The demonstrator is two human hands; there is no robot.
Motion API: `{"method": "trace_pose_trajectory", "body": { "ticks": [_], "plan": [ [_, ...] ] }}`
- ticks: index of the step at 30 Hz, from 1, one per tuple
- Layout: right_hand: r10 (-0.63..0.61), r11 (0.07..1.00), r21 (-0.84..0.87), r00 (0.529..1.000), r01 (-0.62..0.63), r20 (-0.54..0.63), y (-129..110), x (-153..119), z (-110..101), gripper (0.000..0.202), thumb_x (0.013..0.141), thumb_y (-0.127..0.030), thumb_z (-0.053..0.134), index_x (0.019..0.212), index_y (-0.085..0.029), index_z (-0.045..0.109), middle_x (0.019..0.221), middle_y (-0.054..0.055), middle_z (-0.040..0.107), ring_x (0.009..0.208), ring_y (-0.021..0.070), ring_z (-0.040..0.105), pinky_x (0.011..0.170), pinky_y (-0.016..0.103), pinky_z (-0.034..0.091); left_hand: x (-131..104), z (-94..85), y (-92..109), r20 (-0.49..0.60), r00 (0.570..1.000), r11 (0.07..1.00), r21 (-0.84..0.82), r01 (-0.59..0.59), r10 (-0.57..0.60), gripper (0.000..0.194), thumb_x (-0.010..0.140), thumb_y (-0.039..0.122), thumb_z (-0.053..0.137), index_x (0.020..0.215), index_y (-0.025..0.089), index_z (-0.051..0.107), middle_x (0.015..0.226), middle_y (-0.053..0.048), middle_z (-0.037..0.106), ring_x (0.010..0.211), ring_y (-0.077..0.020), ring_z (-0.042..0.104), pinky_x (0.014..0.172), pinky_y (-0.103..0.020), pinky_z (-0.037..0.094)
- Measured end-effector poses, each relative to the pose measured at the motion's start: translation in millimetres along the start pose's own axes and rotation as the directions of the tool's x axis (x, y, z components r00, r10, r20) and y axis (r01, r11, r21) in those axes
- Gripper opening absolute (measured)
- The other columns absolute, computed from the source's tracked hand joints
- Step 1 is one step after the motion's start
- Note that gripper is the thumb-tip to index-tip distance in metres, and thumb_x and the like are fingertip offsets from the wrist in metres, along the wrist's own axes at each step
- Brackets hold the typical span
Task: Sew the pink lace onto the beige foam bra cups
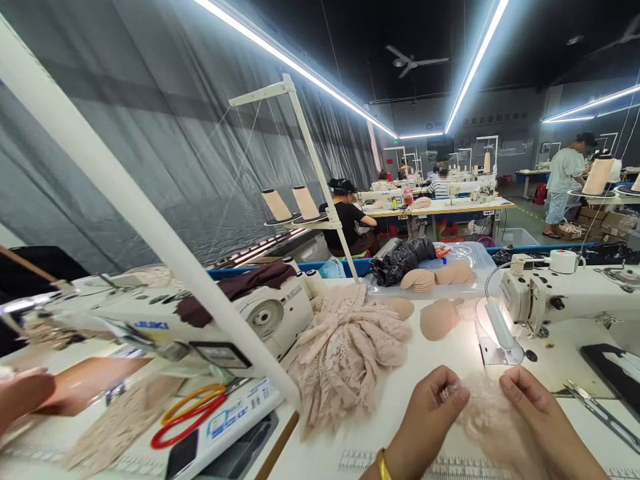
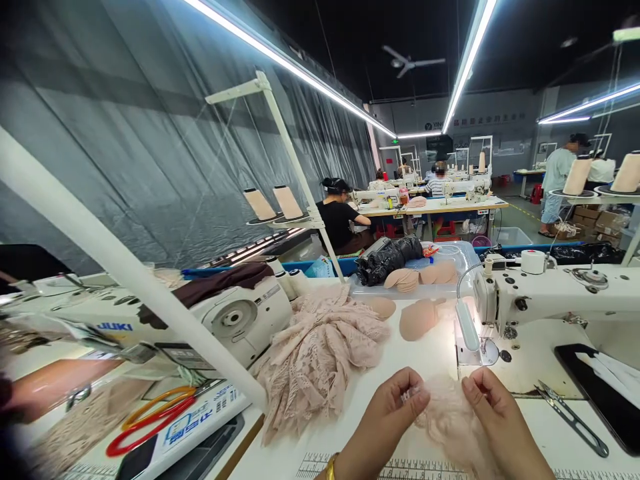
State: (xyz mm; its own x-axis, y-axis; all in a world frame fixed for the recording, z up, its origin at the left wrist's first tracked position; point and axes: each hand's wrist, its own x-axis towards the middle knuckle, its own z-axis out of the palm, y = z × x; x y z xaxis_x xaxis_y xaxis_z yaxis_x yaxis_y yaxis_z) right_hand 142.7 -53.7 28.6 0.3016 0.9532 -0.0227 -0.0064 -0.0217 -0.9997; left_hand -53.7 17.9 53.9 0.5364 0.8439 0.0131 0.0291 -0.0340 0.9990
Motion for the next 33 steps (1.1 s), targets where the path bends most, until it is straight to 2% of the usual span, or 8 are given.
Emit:
{"method": "trace_pose_trajectory", "body": {
  "ticks": [6, 11, 15, 18, 20, 23, 28, 33],
  "plan": [
    [-0.076, 0.997, 0.021, 0.996, 0.077, -0.039, -9.7, -4.6, -1.1, 0.058, 0.090, -0.081, 0.064, 0.077, -0.025, 0.060, 0.075, 0.000, 0.064, 0.078, 0.0216, 0.057, 0.075, 0.031, 0.048, -4.6, -0.4, 1.2, -0.048, 0.998, 0.988, -0.149, 0.029, -0.037, 0.061, 0.083, 0.074, 0.076, 0.078, 0.022, 0.044, 0.070, 0.004, 0.050, 0.067, -0.0131, 0.044, 0.064, -0.024, 0.036],
    [0.017, 0.999, 0.034, 0.998, -0.019, 0.054, 5.1, 1.4, 1.7, 0.057, 0.096, -0.084, 0.052, 0.084, -0.028, 0.051, 0.047, -0.011, 0.036, 0.046, 0.0126, 0.026, 0.050, 0.027, 0.026, 6.9, -9.3, -4.5, -0.075, 0.996, 0.991, 0.121, 0.051, -0.043, 0.048, 0.094, 0.067, 0.061, 0.082, 0.024, 0.044, 0.064, 0.008, 0.041, 0.059, -0.0124, 0.037, 0.056, -0.024, 0.031],
    [0.021, 0.996, -0.091, 0.997, -0.014, 0.073, 14.7, 20.0, -3.4, 0.059, 0.093, -0.089, 0.046, 0.091, -0.030, 0.052, 0.045, -0.012, 0.037, 0.042, 0.0140, 0.027, 0.050, 0.029, 0.020, 47.5, -31.0, 6.7, -0.064, 0.990, 0.778, 0.626, -0.059, 0.126, 0.026, 0.099, 0.046, 0.056, 0.105, 0.021, 0.058, 0.100, -0.006, 0.070, 0.089, -0.0228, 0.066, 0.078, -0.033, 0.053],
    [-0.020, 0.994, -0.107, 0.997, 0.028, 0.078, 17.4, 31.0, -6.7, 0.059, 0.092, -0.088, 0.047, 0.089, -0.030, 0.053, 0.045, -0.009, 0.043, 0.046, 0.0179, 0.039, 0.055, 0.031, 0.029, 88.8, -43.7, 9.0, -0.096, 0.974, 0.667, 0.742, -0.066, 0.203, 0.031, 0.092, 0.032, 0.067, 0.120, 0.019, 0.063, 0.139, -0.017, 0.065, 0.134, -0.0356, 0.057, 0.113, -0.049, 0.043],
    [-0.036, 0.993, -0.106, 0.995, 0.046, 0.089, 18.2, 34.2, -8.3, 0.058, 0.092, -0.088, 0.048, 0.090, -0.030, 0.054, 0.045, -0.008, 0.047, 0.048, 0.0195, 0.044, 0.057, 0.032, 0.031, 112.0, -47.6, 5.0, -0.105, 0.972, 0.620, 0.783, -0.049, 0.210, 0.024, 0.090, 0.025, 0.070, 0.113, 0.017, 0.068, 0.134, -0.019, 0.069, 0.136, -0.0385, 0.056, 0.118, -0.055, 0.037],
    [-0.038, 0.995, -0.093, 0.994, 0.047, 0.099, 19.1, 35.2, -10.5, 0.058, 0.093, -0.087, 0.048, 0.092, -0.029, 0.054, 0.047, -0.007, 0.053, 0.050, 0.0203, 0.047, 0.058, 0.033, 0.031, 131.4, -50.1, -1.3, -0.102, 0.973, 0.601, 0.798, -0.045, 0.209, 0.012, 0.096, 0.027, 0.072, 0.094, 0.016, 0.070, 0.106, -0.010, 0.074, 0.115, -0.0302, 0.067, 0.112, -0.055, 0.043],
    [-0.008, 0.999, -0.045, 0.995, 0.013, 0.096, 19.8, 35.6, -15.0, 0.054, 0.097, -0.082, 0.049, 0.099, -0.028, 0.053, 0.057, -0.006, 0.064, 0.055, 0.0182, 0.050, 0.060, 0.032, 0.030, 121.3, -53.8, 8.6, -0.201, 0.932, 0.715, 0.694, -0.081, 0.300, 0.020, 0.100, 0.030, 0.061, 0.086, 0.018, 0.068, 0.101, -0.010, 0.074, 0.108, -0.0277, 0.066, 0.108, -0.050, 0.047],
    [0.026, 1.000, -0.019, 0.995, -0.024, 0.093, 17.6, 27.7, -28.8, 0.056, 0.096, -0.081, 0.053, 0.103, -0.026, 0.055, 0.078, -0.002, 0.075, 0.063, 0.0188, 0.064, 0.062, 0.032, 0.035, 67.9, -38.3, 18.5, -0.230, 0.947, 0.896, 0.430, -0.109, 0.226, 0.032, 0.096, 0.050, 0.061, 0.096, 0.019, 0.064, 0.087, -0.006, 0.073, 0.080, -0.0211, 0.068, 0.073, -0.033, 0.057]
  ]
}}
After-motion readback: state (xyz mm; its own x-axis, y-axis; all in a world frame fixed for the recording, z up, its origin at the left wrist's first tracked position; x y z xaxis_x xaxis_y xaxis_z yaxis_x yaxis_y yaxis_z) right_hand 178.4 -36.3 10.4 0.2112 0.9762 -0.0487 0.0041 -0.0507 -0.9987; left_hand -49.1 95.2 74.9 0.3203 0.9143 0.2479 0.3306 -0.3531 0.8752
